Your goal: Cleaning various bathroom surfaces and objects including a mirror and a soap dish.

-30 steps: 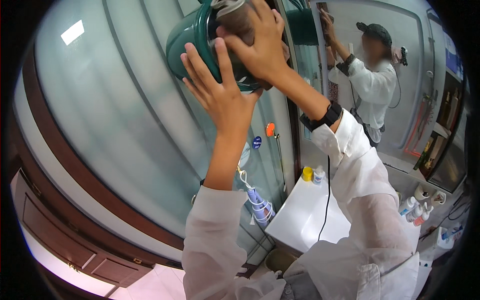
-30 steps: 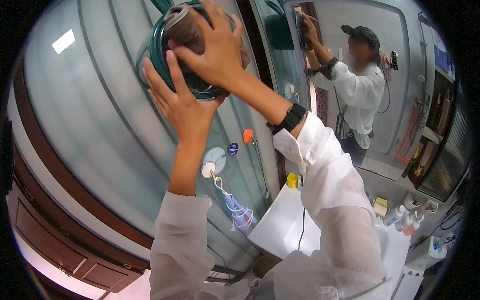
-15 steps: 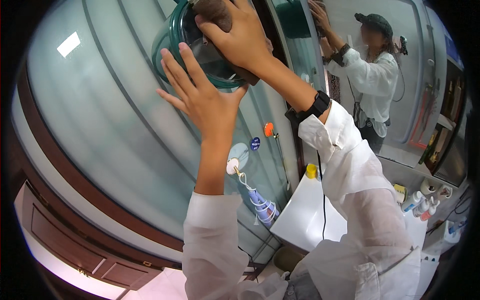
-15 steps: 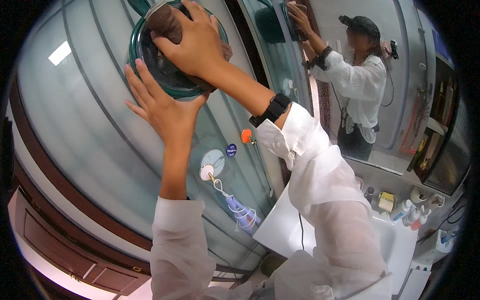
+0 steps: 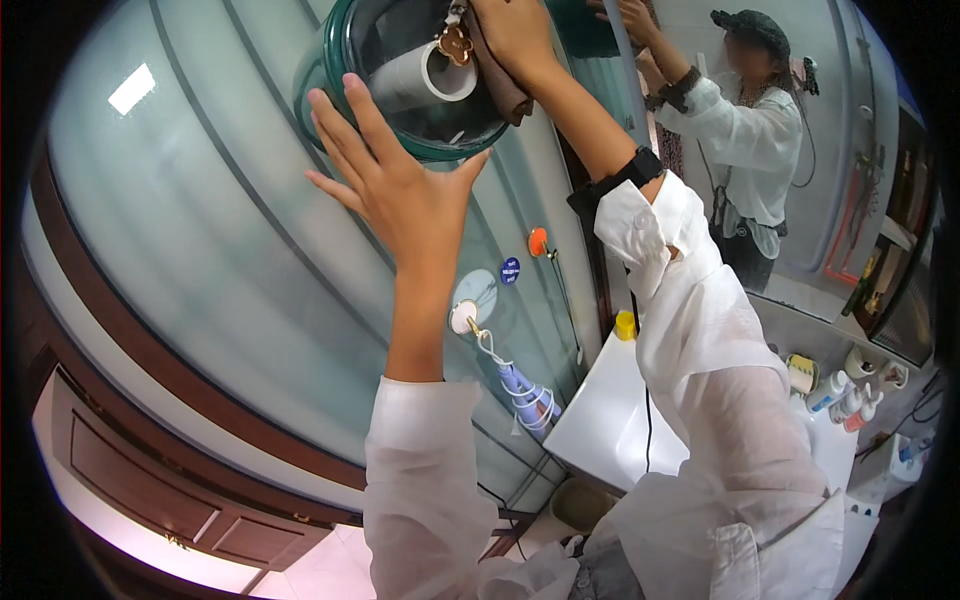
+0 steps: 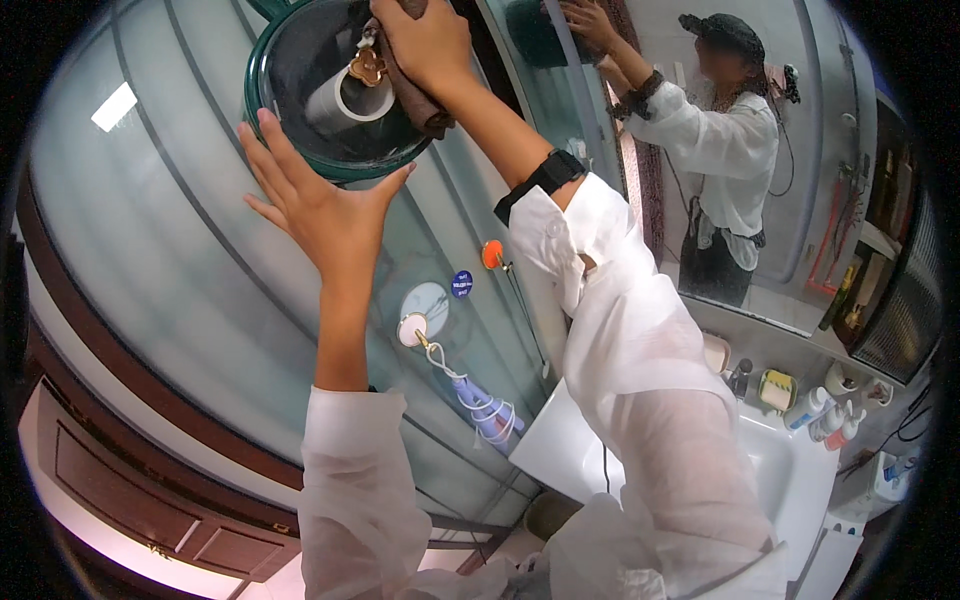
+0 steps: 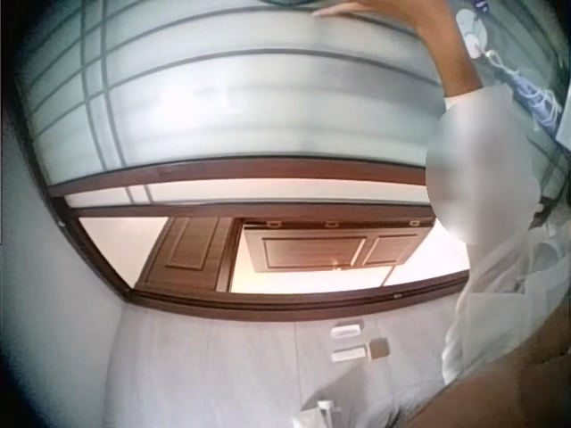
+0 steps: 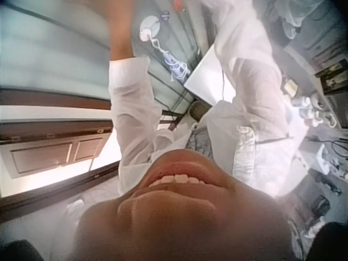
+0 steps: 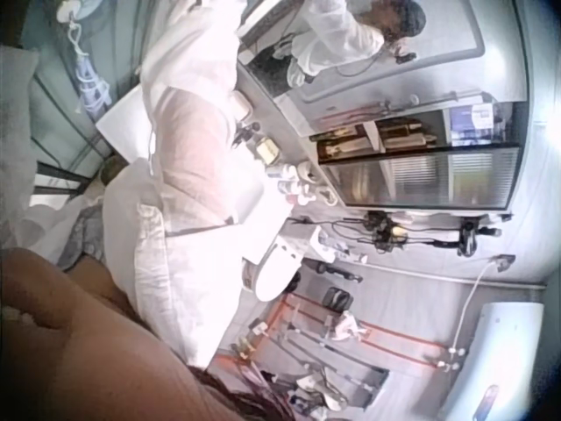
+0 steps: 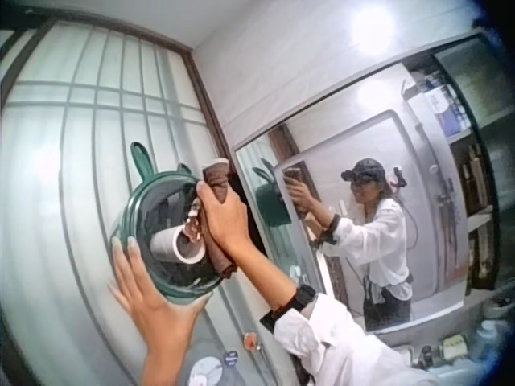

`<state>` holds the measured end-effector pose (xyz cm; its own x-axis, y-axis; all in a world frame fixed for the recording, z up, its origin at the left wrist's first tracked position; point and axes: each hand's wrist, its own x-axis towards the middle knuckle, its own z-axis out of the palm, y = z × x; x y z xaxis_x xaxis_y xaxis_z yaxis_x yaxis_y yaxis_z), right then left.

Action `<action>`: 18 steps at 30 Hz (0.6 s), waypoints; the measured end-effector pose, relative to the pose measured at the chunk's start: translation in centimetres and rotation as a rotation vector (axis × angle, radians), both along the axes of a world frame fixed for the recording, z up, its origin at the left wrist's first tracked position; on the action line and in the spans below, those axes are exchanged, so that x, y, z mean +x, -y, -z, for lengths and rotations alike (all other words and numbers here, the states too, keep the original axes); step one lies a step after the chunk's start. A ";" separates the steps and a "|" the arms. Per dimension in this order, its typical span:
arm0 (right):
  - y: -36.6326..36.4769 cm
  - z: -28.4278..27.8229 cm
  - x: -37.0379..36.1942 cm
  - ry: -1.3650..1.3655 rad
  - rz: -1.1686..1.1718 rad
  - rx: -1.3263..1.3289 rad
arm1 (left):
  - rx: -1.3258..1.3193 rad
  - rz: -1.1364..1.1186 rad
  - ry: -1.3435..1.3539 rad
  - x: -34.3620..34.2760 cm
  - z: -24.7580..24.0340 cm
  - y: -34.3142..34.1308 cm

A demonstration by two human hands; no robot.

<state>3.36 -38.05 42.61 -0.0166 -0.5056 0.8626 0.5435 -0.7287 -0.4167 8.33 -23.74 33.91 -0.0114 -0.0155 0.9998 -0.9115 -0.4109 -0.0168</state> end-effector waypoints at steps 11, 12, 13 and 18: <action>2.0 5.6 1.7 0.042 0.023 0.028 | 0.043 0.035 -0.076 -1.1 2.3 -0.5; 2.2 5.8 1.4 -0.006 0.004 0.046 | 0.047 0.021 -0.073 -1.1 2.6 -0.3; 2.3 6.0 1.4 -0.010 0.005 0.044 | 0.052 0.008 -0.070 -1.1 2.8 -0.2; 2.7 6.6 1.5 -0.001 -0.061 0.013 | 0.051 0.036 -0.074 -0.9 3.6 0.2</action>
